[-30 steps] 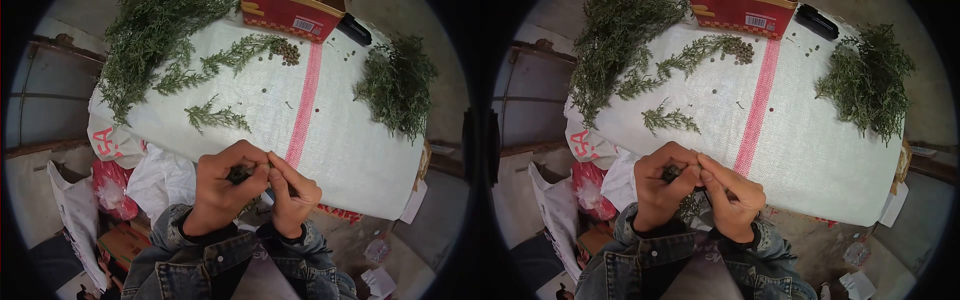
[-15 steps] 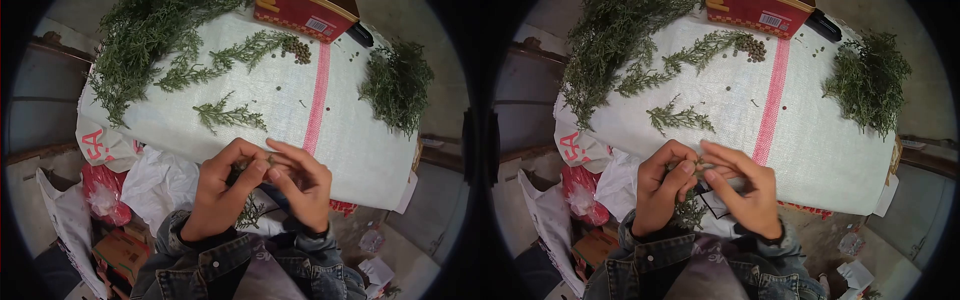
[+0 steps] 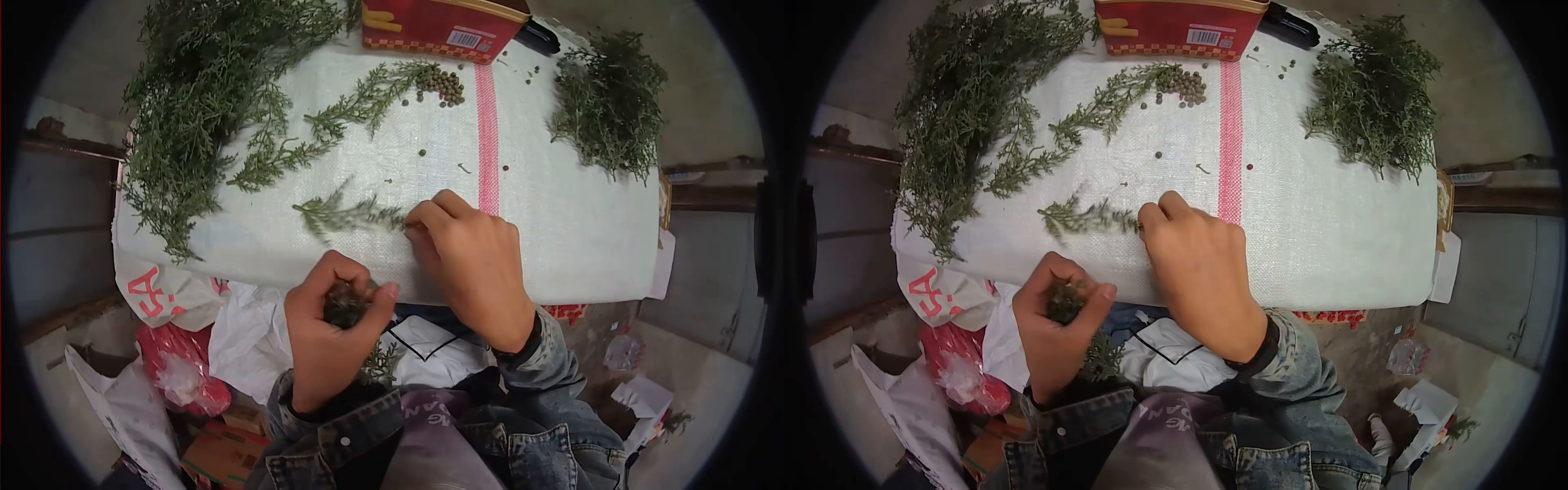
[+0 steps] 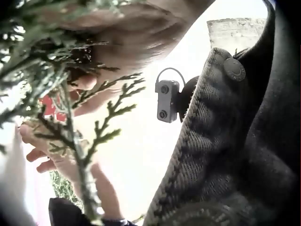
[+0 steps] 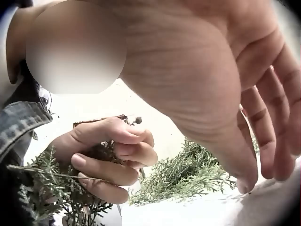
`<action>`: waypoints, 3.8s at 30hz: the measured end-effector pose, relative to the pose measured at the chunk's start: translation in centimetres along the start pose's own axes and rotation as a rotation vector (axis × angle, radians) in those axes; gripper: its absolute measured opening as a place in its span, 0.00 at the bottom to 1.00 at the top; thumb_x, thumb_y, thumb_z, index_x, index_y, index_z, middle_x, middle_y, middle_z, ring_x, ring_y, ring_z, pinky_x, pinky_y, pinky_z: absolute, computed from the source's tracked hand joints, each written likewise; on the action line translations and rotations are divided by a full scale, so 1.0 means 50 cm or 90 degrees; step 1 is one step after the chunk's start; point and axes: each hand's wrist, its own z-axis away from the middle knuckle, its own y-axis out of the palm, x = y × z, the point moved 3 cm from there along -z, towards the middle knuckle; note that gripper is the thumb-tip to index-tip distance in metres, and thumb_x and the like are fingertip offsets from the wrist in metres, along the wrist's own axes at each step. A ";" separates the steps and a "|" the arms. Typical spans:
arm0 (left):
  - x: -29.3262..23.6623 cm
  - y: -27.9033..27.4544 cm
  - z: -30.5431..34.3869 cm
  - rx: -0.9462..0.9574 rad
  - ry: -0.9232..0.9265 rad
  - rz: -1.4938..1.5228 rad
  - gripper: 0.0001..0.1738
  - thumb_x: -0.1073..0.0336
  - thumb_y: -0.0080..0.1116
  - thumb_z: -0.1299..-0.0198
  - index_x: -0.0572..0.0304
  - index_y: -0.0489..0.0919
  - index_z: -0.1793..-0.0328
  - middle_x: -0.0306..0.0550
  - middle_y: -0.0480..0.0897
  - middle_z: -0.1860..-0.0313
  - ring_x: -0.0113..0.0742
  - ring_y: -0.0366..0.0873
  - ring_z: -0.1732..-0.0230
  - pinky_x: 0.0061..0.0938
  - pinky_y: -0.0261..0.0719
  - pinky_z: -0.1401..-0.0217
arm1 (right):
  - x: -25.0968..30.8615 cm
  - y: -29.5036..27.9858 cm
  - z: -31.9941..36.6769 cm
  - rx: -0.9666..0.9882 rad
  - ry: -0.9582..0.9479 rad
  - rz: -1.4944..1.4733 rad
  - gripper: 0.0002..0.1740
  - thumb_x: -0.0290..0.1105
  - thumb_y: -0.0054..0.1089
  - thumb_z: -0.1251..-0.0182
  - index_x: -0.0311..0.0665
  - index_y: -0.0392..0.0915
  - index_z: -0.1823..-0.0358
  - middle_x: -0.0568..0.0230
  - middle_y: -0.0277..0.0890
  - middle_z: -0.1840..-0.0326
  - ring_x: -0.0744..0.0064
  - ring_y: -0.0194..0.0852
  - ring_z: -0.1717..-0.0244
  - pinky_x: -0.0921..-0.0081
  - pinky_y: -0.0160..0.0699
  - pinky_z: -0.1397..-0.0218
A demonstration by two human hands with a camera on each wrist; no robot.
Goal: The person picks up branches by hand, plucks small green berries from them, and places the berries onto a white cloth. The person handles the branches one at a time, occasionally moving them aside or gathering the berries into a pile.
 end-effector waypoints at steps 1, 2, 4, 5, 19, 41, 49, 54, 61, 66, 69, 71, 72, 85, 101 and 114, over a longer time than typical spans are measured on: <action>-0.007 0.000 -0.002 0.005 0.005 0.003 0.13 0.81 0.66 0.47 0.61 0.72 0.67 0.35 0.76 0.68 0.15 0.62 0.74 0.14 0.61 0.70 | -0.002 -0.001 -0.003 -0.013 -0.040 -0.006 0.10 0.29 0.68 0.42 0.38 0.80 0.60 0.64 0.79 0.65 0.61 0.78 0.73 0.68 0.79 0.68; -0.018 0.002 -0.003 0.015 0.054 -0.024 0.11 0.81 0.66 0.47 0.62 0.74 0.64 0.38 0.79 0.64 0.16 0.62 0.74 0.14 0.61 0.71 | -0.006 -0.005 -0.006 -0.025 -0.083 -0.010 0.09 0.29 0.68 0.44 0.38 0.79 0.62 0.65 0.79 0.64 0.61 0.79 0.73 0.67 0.79 0.68; -0.040 -0.001 -0.005 0.037 0.149 -0.083 0.12 0.81 0.66 0.48 0.64 0.78 0.59 0.44 0.83 0.56 0.17 0.62 0.75 0.15 0.62 0.71 | -0.012 -0.019 -0.009 -0.040 -0.121 -0.011 0.09 0.28 0.68 0.45 0.38 0.78 0.64 0.65 0.79 0.64 0.61 0.79 0.72 0.67 0.80 0.67; -0.051 -0.006 -0.008 0.042 0.153 -0.079 0.12 0.81 0.66 0.48 0.64 0.78 0.59 0.44 0.83 0.56 0.17 0.62 0.75 0.15 0.62 0.71 | -0.011 -0.031 -0.008 -0.036 -0.169 0.010 0.09 0.28 0.68 0.46 0.38 0.78 0.64 0.66 0.79 0.64 0.62 0.80 0.71 0.67 0.79 0.68; -0.050 -0.014 0.002 0.058 0.119 -0.097 0.17 0.81 0.66 0.45 0.70 0.79 0.49 0.53 0.87 0.54 0.30 0.85 0.57 0.21 0.79 0.50 | 0.004 -0.086 0.024 -0.130 -0.293 -0.260 0.10 0.21 0.69 0.50 0.36 0.82 0.64 0.67 0.84 0.69 0.68 0.83 0.71 0.75 0.79 0.69; -0.023 0.018 0.003 0.170 -0.129 0.154 0.08 0.66 0.47 0.28 0.63 0.72 0.50 0.54 0.84 0.74 0.18 0.62 0.88 0.13 0.58 0.83 | -0.101 -0.021 -0.158 -0.013 -0.264 -0.023 0.09 0.27 0.68 0.44 0.37 0.85 0.60 0.58 0.85 0.62 0.58 0.84 0.65 0.67 0.81 0.60; -0.009 0.012 -0.008 0.123 -0.111 0.233 0.08 0.66 0.47 0.25 0.61 0.71 0.47 0.50 0.84 0.73 0.16 0.63 0.84 0.13 0.58 0.81 | -0.087 -0.040 -0.127 -0.013 -0.183 -0.130 0.06 0.23 0.66 0.42 0.34 0.85 0.63 0.57 0.84 0.62 0.61 0.84 0.64 0.72 0.81 0.59; -0.003 0.024 -0.013 0.124 -0.137 0.276 0.07 0.66 0.47 0.26 0.61 0.71 0.48 0.49 0.83 0.74 0.17 0.65 0.83 0.13 0.60 0.81 | -0.065 -0.086 -0.067 0.003 -0.117 -0.325 0.08 0.21 0.65 0.39 0.34 0.85 0.59 0.56 0.84 0.63 0.68 0.83 0.64 0.75 0.80 0.59; -0.005 0.041 -0.023 0.118 -0.116 0.305 0.07 0.67 0.49 0.28 0.63 0.71 0.50 0.45 0.79 0.77 0.20 0.69 0.81 0.14 0.61 0.82 | -0.026 -0.069 0.019 0.032 -0.022 -0.845 0.08 0.22 0.60 0.31 0.27 0.82 0.55 0.55 0.81 0.59 0.72 0.80 0.64 0.77 0.81 0.61; -0.001 0.053 -0.025 0.126 -0.043 0.345 0.07 0.68 0.50 0.29 0.65 0.70 0.51 0.43 0.76 0.76 0.21 0.69 0.81 0.15 0.61 0.83 | -0.020 0.004 0.046 0.048 0.145 -1.137 0.09 0.24 0.55 0.27 0.24 0.79 0.51 0.54 0.79 0.57 0.73 0.80 0.65 0.79 0.82 0.62; -0.004 0.056 -0.021 0.109 -0.031 0.281 0.07 0.68 0.50 0.29 0.66 0.70 0.52 0.43 0.76 0.75 0.22 0.69 0.80 0.16 0.61 0.83 | -0.014 0.010 0.048 0.070 0.142 -1.194 0.10 0.25 0.55 0.26 0.25 0.78 0.50 0.54 0.79 0.57 0.73 0.79 0.65 0.78 0.81 0.62; -0.010 0.057 -0.021 0.077 -0.041 0.280 0.07 0.68 0.48 0.28 0.64 0.69 0.51 0.44 0.76 0.75 0.22 0.69 0.80 0.16 0.61 0.83 | -0.015 0.013 0.049 0.080 0.136 -1.222 0.11 0.25 0.55 0.26 0.25 0.77 0.49 0.54 0.79 0.56 0.73 0.79 0.65 0.78 0.81 0.62; -0.014 0.058 -0.020 0.059 -0.044 0.281 0.07 0.68 0.48 0.28 0.64 0.68 0.51 0.44 0.76 0.75 0.22 0.69 0.80 0.16 0.61 0.82 | -0.018 0.019 0.049 0.076 0.154 -1.227 0.11 0.25 0.55 0.26 0.25 0.77 0.49 0.54 0.79 0.56 0.74 0.79 0.65 0.78 0.81 0.62; -0.015 0.096 -0.013 0.020 0.001 0.220 0.08 0.63 0.45 0.28 0.58 0.63 0.53 0.43 0.68 0.86 0.23 0.59 0.89 0.19 0.57 0.86 | -0.040 0.012 0.069 0.000 0.157 -1.164 0.10 0.23 0.58 0.28 0.25 0.77 0.49 0.53 0.79 0.53 0.73 0.79 0.62 0.77 0.80 0.57; -0.023 0.138 -0.013 0.004 0.147 0.120 0.05 0.76 0.47 0.30 0.64 0.64 0.53 0.38 0.68 0.84 0.21 0.62 0.86 0.18 0.59 0.80 | -0.064 0.021 0.081 -0.084 0.108 -1.109 0.09 0.17 0.60 0.32 0.24 0.78 0.52 0.54 0.79 0.52 0.71 0.78 0.50 0.76 0.77 0.45; -0.026 0.132 -0.010 -0.032 0.116 0.097 0.04 0.74 0.51 0.31 0.66 0.67 0.55 0.37 0.69 0.82 0.19 0.61 0.86 0.18 0.58 0.81 | -0.065 0.017 0.082 -0.159 0.065 -0.947 0.07 0.17 0.64 0.36 0.25 0.81 0.57 0.53 0.79 0.55 0.71 0.77 0.52 0.76 0.76 0.48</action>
